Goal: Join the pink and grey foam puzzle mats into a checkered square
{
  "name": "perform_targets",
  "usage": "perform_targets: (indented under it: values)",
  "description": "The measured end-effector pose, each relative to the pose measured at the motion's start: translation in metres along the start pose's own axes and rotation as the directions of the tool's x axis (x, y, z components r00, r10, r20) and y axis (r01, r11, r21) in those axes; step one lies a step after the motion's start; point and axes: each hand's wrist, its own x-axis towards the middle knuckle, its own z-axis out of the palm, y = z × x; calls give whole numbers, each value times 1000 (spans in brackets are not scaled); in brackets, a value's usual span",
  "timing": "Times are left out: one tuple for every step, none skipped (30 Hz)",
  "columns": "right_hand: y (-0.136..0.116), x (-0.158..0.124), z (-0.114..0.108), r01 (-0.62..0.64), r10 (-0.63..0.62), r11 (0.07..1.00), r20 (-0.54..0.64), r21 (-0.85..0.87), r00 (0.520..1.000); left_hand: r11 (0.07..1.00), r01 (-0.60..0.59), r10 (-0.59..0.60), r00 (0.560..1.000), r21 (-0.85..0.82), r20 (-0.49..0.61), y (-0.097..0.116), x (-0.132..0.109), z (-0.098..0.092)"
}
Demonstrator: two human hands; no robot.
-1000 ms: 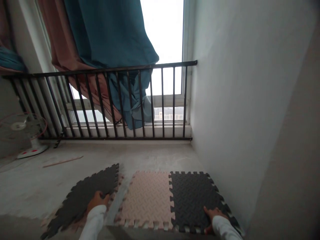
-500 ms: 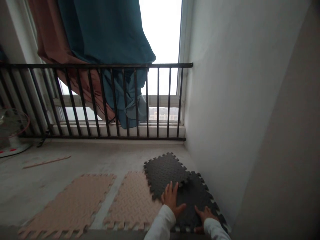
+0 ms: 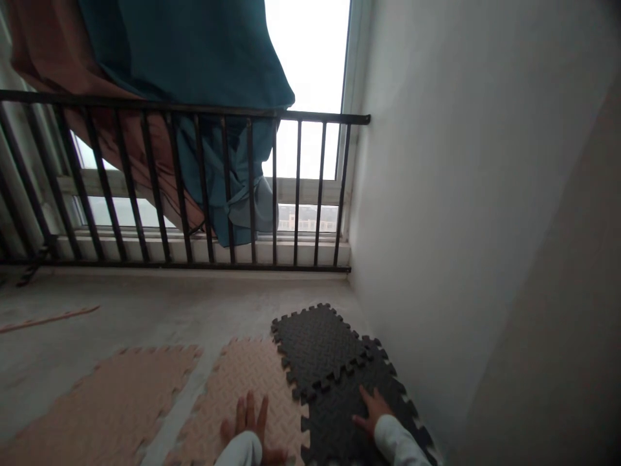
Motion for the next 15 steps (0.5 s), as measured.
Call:
perform_targets:
  values:
    - [-6, 7, 0, 13, -12, 1000, -63, 20, 998, 1000, 6, -6, 1000, -3, 9, 1, 0, 1]
    - [-14, 15, 0, 32, -29, 999, -118, 26, 993, 1000, 13, -13, 1000, -7, 0, 2, 1, 3]
    - [-21, 22, 0, 50, -46, 999, -156, 19, 987, 1000, 19, -19, 999, -13, -26, 1, 2, 6]
    - [-29, 29, 1, 64, -62, 998, -174, 5, 983, 1000, 17, -18, 998, -19, -61, 1, 4, 10]
    - [-36, 36, 2, 74, -75, 997, -178, -12, 981, 1000, 8, -11, 995, -27, -95, -1, 5, 15]
    - [-42, 42, 3, 76, -80, 997, -173, -33, 982, 999, -2, -3, 993, -38, -122, -2, 7, 19]
    - [-47, 48, 4, 71, -79, 996, -172, -56, 982, 999, -10, 2, 990, -53, -139, -4, 9, 24]
    - [-51, 53, 6, 67, -80, 995, -185, -80, 979, 998, -20, 10, 989, -67, -145, -6, 10, 27]
    - [-55, 58, 7, 63, -83, 993, -209, -100, 974, 996, -29, 18, 990, -80, -138, -7, 11, 30]
    - [-58, 63, 7, 57, -84, 992, -239, -117, 967, 995, -37, 25, 991, -89, -129, -8, 11, 32]
    - [-60, 68, 7, 46, -79, 991, -270, -128, 960, 995, -42, 30, 992, -96, -125, -8, 11, 32]
    - [-62, 73, 6, 29, -67, 991, -295, -131, 953, 994, -44, 31, 992, -99, -126, -8, 10, 31]
    - [-64, 78, 5, 11, -50, 992, -311, -127, 949, 994, -41, 29, 991, -99, -128, -8, 9, 30]
    - [-65, 84, 3, -9, -28, 993, -317, -117, 948, 995, -34, 21, 991, -96, -129, -8, 8, 27]
    - [-65, 89, 0, -28, -6, 994, -319, -102, 948, 996, -23, 12, 992, -89, -124, -7, 6, 25]
